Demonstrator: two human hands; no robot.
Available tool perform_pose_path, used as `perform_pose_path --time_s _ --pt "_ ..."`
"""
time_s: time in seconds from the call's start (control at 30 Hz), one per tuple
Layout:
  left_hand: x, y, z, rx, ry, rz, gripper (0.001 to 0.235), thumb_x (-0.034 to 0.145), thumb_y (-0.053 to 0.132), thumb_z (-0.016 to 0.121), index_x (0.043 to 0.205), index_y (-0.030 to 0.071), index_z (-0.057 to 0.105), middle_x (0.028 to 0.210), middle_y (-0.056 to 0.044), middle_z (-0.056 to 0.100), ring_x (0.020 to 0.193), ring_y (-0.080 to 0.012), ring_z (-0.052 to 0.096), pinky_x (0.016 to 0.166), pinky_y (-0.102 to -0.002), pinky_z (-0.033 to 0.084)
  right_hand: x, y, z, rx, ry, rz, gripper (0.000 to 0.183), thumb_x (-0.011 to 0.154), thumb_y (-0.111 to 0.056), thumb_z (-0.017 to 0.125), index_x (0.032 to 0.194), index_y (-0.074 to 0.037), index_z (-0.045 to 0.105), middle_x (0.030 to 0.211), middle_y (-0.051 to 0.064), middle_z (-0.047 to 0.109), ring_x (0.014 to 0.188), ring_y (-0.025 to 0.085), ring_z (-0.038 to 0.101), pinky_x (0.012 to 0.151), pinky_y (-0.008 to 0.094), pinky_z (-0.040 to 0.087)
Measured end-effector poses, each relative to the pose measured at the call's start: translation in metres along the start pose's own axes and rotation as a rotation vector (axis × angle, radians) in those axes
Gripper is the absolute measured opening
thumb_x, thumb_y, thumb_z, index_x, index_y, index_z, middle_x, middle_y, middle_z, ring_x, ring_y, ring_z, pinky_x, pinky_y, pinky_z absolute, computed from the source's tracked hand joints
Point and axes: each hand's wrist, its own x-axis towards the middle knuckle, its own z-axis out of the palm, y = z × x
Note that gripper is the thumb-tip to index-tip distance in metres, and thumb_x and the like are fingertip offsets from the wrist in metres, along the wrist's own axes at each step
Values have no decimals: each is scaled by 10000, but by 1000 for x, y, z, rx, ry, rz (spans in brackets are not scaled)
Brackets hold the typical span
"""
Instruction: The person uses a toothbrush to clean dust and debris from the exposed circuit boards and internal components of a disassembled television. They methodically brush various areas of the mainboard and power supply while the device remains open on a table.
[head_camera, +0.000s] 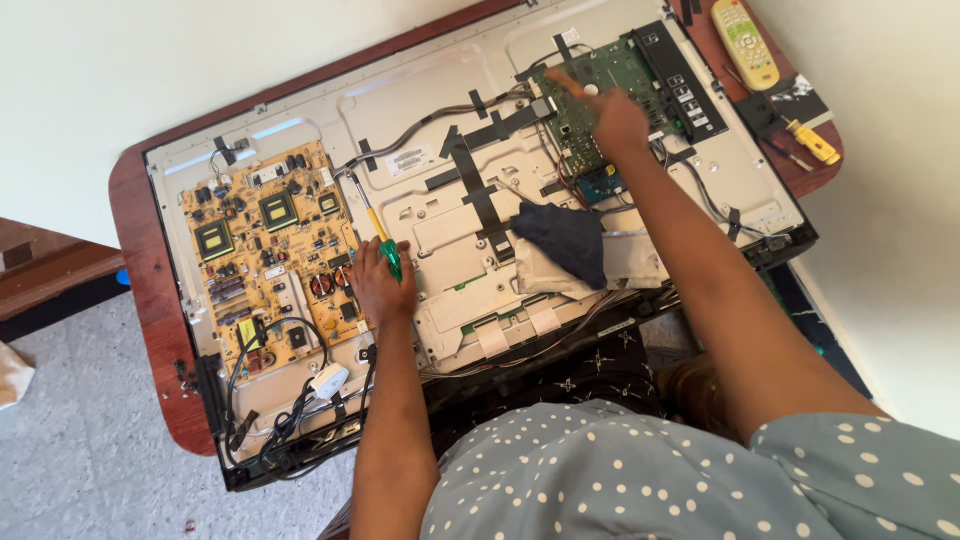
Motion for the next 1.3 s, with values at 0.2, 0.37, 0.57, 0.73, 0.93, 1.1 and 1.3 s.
perform_pose_path --time_s 0.2,0.37,0.57,0.73,0.93,1.1,1.3 --pt "-2 -1 -1 -18 -20 -20 354 1036 440 492 1089 268 798 1438 -100 617 1441 -300 442 1200 -471 303 -11 -2 2 177 12 237 620 742 -140 839 1308 -321 663 1133 112 630 1017 340 677 836 485 544" --pt "1 1 0 1 -29 -34 390 1057 475 471 1096 259 794 1444 -112 610 1439 -301 441 1192 -476 304 -14 5 2 98 52 -33 540 865 -127 770 1351 -353 703 1115 114 647 1012 350 692 868 476 555" --pt "0 2 -2 -23 -29 -39 410 1040 482 450 1080 271 800 1446 -101 609 1448 -300 430 1197 -479 300 -18 13 -5 38 -17 116 457 849 -281 821 1287 -297 693 1124 139 618 996 377 672 828 489 549" --pt "0 2 0 -1 -32 -39 373 1054 462 483 1100 256 790 1453 -111 605 1452 -302 430 1205 -480 292 -20 23 -1 33 -3 -166 512 909 -180 733 1395 -326 673 1108 120 647 1000 365 682 854 494 543" --pt "0 5 -4 -27 -21 -34 351 1036 443 491 1084 276 796 1448 -121 603 1444 -315 424 1192 -484 288 -5 47 -13 42 109 131 469 963 -50 620 1320 -337 720 1106 135 659 996 372 679 822 500 537" --pt "-2 2 0 -24 -26 -39 358 1043 442 471 1097 282 786 1451 -110 610 1455 -296 434 1205 -477 294 -1 56 -18 245 -76 16 520 930 -38 622 1295 -394 723 1063 86 724 958 308 712 855 442 558" --pt "0 -5 9 49 -58 -57 394 1073 509 461 1069 271 775 1463 -90 610 1470 -284 424 1212 -475 289 19 88 -28 150 89 377 512 838 -50 706 1232 -375 744 1105 106 705 970 321 690 831 437 553"
